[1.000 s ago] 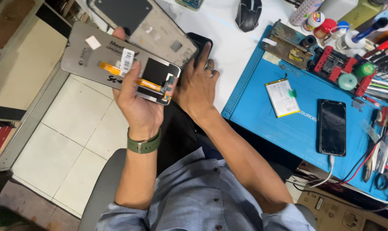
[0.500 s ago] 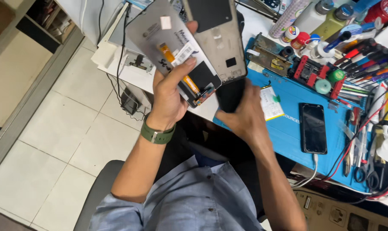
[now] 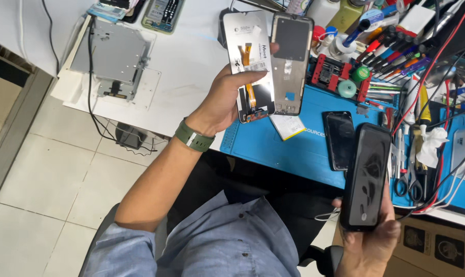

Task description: The person removes a smartphone from their shirt pocket, then separates the phone into its front display assembly and rear chassis. They hold both parts while using another smartphone to take a photo of the disassembled components.

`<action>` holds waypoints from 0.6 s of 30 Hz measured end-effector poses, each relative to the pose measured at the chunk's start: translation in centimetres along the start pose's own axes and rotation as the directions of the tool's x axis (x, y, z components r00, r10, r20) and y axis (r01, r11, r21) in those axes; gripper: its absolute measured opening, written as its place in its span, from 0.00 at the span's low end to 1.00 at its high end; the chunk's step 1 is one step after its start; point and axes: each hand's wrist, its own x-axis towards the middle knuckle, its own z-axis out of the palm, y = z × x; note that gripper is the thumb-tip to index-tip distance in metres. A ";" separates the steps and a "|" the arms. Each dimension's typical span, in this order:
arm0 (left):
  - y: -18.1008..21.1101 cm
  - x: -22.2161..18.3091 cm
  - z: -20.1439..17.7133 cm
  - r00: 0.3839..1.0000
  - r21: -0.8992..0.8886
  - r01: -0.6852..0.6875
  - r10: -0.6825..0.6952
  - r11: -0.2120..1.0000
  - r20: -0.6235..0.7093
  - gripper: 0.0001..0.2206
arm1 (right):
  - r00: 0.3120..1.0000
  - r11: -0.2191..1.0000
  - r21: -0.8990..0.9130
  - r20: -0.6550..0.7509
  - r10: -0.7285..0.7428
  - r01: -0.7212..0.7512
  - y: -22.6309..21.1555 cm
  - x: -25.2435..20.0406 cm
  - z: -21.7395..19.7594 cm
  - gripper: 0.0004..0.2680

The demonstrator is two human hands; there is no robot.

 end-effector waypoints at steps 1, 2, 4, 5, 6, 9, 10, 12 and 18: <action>-0.5 0.2 -0.1 1.000 0.001 0.010 -0.010 1.000 0.002 0.24 | 1.000 1.000 0.001 -0.010 -0.003 0.003 0.1 -0.3 -0.6 0.46; -0.9 0.6 -0.1 0.994 0.025 -0.020 0.017 0.999 0.111 0.24 | 1.000 1.000 0.029 0.025 0.009 -0.009 0.2 -0.5 -1.3 0.44; -1.8 1.3 -0.2 0.974 0.046 -0.042 0.031 0.998 0.223 0.23 | 0.999 0.998 0.058 0.052 0.015 -0.018 0.5 -0.8 -1.4 0.42; -2.3 1.5 -0.2 0.953 0.020 -0.038 0.030 0.999 0.301 0.23 | 0.999 1.000 -0.022 0.026 0.023 -0.022 0.8 -0.9 -1.0 0.43; -2.8 1.8 -0.3 0.926 -0.006 -0.034 0.033 0.999 0.377 0.23 | 1.000 0.994 -0.102 0.001 0.028 -0.028 1.0 -0.9 -0.5 0.44; -3.3 2.2 0.6 0.941 0.015 -0.016 0.010 1.000 0.339 0.21 | 1.000 0.963 -0.269 -0.019 -0.004 -0.001 2.4 -0.7 0.0 0.46; -3.4 2.4 0.3 0.938 0.017 -0.007 0.000 1.000 0.347 0.21 | 1.000 0.963 -0.269 -0.028 -0.013 0.005 3.0 -0.6 0.5 0.46; -4.0 2.8 0.2 0.943 -0.014 -0.004 0.008 1.000 0.333 0.24 | 0.999 0.936 -0.352 -0.039 -0.018 0.003 3.9 -0.3 1.5 0.43; -4.9 2.5 0.0 0.963 -0.010 -0.030 0.031 1.000 0.269 0.22 | 1.000 0.885 -0.466 0.005 0.004 -0.001 5.4 0.2 4.0 0.39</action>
